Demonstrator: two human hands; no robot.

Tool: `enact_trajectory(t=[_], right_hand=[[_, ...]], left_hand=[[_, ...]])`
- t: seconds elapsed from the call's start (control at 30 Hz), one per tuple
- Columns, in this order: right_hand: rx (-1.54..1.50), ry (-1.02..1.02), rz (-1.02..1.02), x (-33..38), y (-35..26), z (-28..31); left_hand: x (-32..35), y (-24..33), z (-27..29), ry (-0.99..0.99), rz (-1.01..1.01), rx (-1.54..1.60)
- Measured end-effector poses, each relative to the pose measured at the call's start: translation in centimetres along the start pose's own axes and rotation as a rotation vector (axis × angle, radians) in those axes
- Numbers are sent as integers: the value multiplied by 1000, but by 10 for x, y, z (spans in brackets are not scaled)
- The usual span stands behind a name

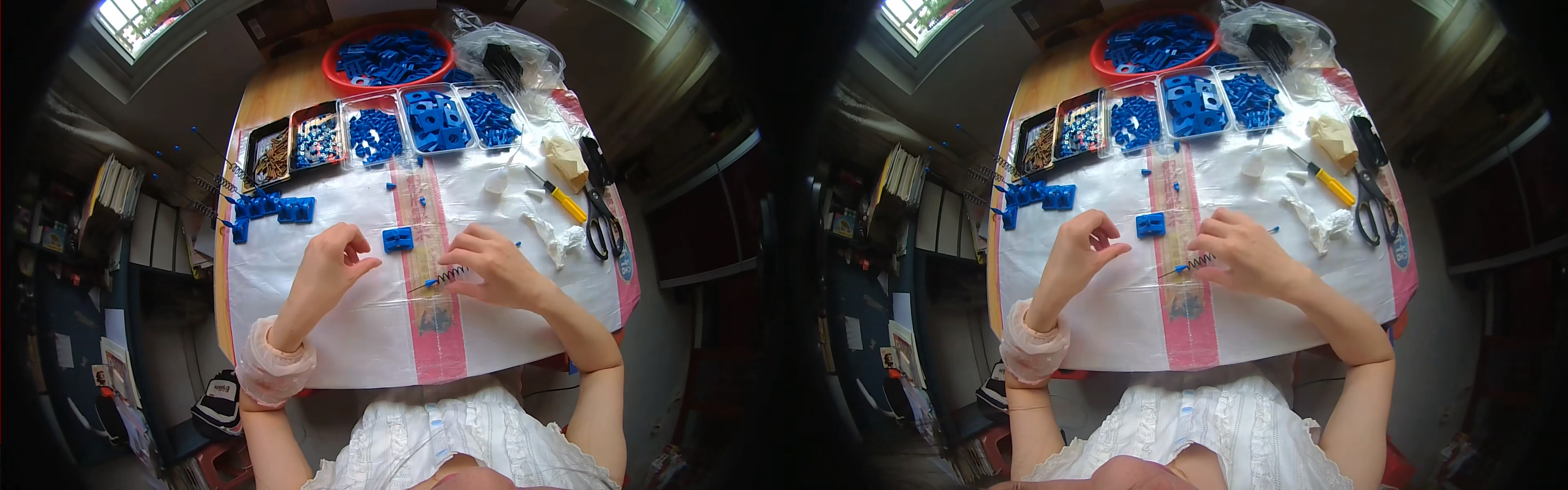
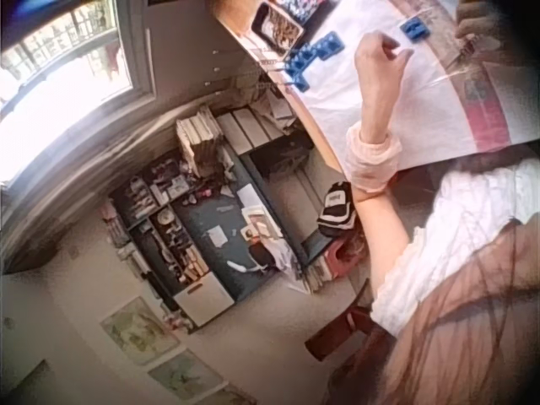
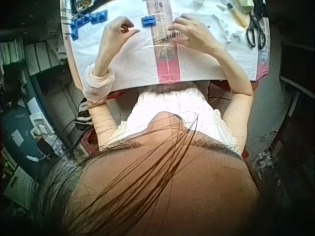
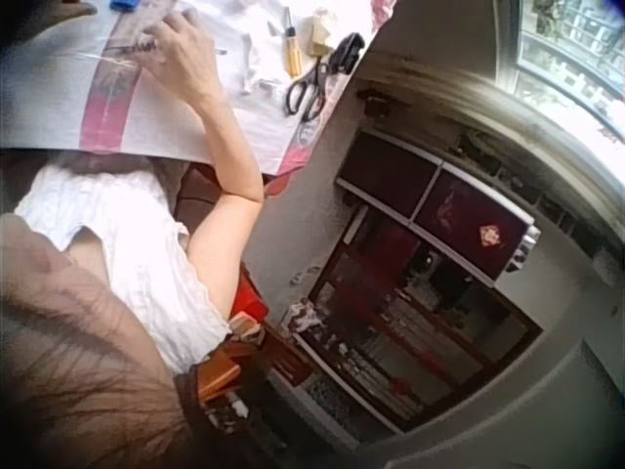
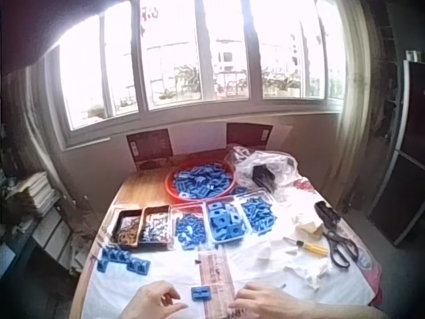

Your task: The recorder is assembling small electronic or mechanical components, inserting pins or wires into blue plastic blocks and using an adhesive applicator.

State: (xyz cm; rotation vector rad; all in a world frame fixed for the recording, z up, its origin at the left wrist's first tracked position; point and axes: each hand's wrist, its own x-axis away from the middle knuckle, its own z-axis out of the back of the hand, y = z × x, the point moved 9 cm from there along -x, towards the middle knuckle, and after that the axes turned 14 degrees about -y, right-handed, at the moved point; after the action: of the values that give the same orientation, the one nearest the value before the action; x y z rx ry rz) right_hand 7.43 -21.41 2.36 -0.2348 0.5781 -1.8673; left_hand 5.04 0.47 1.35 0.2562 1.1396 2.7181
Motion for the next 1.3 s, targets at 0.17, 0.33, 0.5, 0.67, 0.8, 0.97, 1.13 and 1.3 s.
enact_trajectory(t=[0.17, 0.33, 0.5, 0.67, 0.8, 0.97, 1.13, 1.3], right_hand=[[88, -52, 27, -4, -2, -21], [191, 18, 56, -2, -16, -10], [306, 127, 109, 3, -36, 5], [343, 130, 88, 7, -40, 10], [454, 175, 102, 11, -47, 14], [654, 566, 292, 53, -88, 33], [-161, 460, 75, 36, -44, 33], [-847, 388, -120, 16, 5, -3]], left_hand=[[9, 29, -24, -139, -38, 82], [9, 36, -53, -121, -145, 75], [6, 38, -60, -147, -209, 220], [1, 29, -69, -201, -164, 370], [2, 16, -81, -283, -81, 611], [-1, 10, -96, -355, -26, 1011], [-1, 11, -101, -424, -16, 1179], [-2, 10, -104, -405, -33, 1185]])
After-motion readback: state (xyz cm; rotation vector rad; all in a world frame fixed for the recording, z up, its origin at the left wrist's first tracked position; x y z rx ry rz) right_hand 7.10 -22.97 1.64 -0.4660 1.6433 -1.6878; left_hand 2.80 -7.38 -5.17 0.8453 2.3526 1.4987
